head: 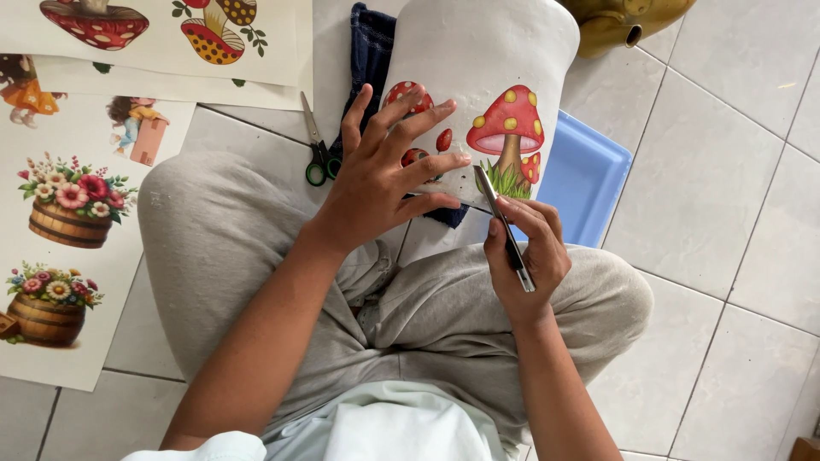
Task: The person paints a mushroom design onto a white ceramic pot using a fine brush. They rotate the pot to access different areas and occasionally dip the brush into a water container. Reference images and a brass watering can are visible nearby.
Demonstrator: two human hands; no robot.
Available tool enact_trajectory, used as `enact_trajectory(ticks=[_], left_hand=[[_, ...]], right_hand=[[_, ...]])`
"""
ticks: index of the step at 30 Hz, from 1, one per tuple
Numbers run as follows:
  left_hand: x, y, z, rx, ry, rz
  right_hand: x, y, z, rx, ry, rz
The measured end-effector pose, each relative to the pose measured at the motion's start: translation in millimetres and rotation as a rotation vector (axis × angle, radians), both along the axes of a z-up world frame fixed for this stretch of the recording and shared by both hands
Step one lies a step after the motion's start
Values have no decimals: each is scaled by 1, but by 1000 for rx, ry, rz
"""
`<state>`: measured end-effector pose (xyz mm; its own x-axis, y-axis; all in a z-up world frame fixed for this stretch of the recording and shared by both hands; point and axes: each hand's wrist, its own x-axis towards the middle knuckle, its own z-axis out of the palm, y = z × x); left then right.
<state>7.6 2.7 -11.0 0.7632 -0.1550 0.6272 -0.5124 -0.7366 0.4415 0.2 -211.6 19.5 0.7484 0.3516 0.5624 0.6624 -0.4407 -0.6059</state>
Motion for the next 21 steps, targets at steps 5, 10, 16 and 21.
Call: enact_trajectory(ticks=[5,10,16,21], left_hand=[[-1,0,2,0,-5,-1],[-1,0,3,-4,-10,-3],[-1,0,3,0,-26,-3],[-3,-2,5,101,-74,34]], right_hand=[[0,0,1,-3,2,2],[1,0,0,-19,-31,6],[1,3,4,-54,-61,14],[-2,10,14,-213,-224,61]])
